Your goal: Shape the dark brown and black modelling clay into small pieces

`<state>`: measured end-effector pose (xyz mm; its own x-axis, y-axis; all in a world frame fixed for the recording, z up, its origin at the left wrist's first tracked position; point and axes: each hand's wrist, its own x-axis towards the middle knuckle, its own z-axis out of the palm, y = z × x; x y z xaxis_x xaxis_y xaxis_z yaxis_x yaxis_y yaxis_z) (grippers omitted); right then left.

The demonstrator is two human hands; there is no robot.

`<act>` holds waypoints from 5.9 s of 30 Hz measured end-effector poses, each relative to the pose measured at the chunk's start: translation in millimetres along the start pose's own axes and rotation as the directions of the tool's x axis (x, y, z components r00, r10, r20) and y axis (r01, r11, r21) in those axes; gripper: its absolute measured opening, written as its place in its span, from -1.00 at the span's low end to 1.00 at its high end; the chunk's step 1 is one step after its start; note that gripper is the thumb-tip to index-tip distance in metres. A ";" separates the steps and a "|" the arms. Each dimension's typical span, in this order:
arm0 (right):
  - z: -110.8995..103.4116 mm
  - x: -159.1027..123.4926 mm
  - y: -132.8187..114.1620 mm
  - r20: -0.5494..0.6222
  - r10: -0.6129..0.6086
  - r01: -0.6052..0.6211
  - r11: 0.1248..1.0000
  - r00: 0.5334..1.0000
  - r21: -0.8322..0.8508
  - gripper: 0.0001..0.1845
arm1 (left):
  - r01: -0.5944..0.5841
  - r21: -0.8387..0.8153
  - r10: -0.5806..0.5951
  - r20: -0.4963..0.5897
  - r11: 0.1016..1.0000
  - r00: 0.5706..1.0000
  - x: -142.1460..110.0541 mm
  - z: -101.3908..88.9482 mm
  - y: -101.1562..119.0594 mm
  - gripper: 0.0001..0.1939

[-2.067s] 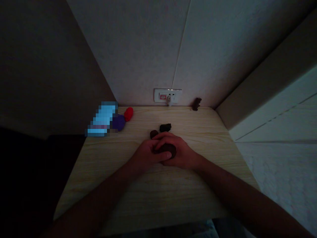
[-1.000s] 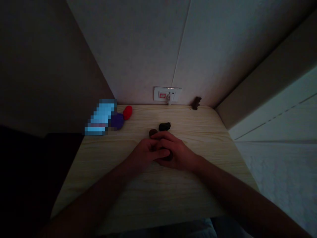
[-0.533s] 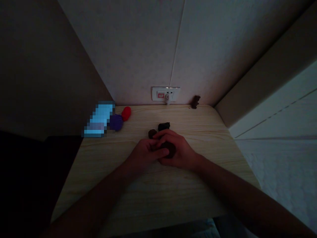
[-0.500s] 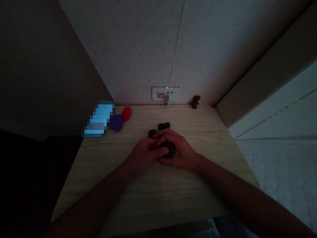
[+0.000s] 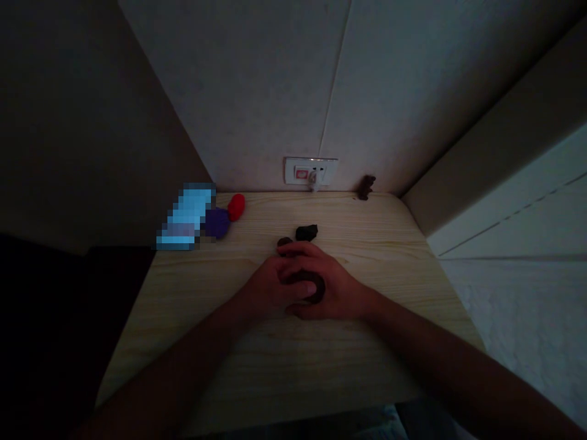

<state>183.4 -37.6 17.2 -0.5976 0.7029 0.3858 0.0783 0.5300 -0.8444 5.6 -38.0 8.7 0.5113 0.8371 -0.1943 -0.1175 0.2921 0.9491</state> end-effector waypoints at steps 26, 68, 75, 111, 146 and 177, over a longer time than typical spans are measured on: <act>-0.8 0.7 -0.4 -0.151 0.084 -0.071 0.994 0.985 0.087 -0.66 | 0.083 -0.050 -0.083 -0.001 0.995 0.997 -0.1 4.1 5.1 -0.77; 2.7 -1.9 6.2 -0.131 0.137 -0.113 0.978 0.982 0.177 -0.71 | 0.092 -0.044 -0.090 0.047 0.995 0.995 -0.2 1.8 -2.7 -0.75; -2.9 -0.6 3.3 -0.051 0.130 -0.119 0.974 0.990 0.192 -0.61 | 0.096 -0.002 -0.095 0.057 0.995 0.994 -1.0 -2.4 -1.7 -0.78; 4.5 0.9 1.3 -0.171 0.089 -0.073 0.992 0.981 0.100 -0.64 | 0.103 -0.071 -0.100 0.036 0.992 0.994 -1.1 0.4 1.2 -0.78; -23.1 48.3 26.0 -0.492 -0.009 -0.032 0.997 0.870 -0.075 -0.77 | -0.213 -0.298 0.148 -0.225 0.930 0.963 43.3 6.8 28.0 -0.78; -25.3 47.7 7.5 -0.042 -0.072 0.071 0.997 0.997 -0.035 -0.52 | -0.230 -0.101 0.207 -0.200 0.968 0.958 31.9 -17.3 2.0 -0.65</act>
<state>175.7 11.9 38.7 -0.5680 0.6818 0.4610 0.0636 0.5948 -0.8013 7.0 -2.7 0.1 0.2949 0.9547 -0.0397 -0.3176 0.1371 0.9383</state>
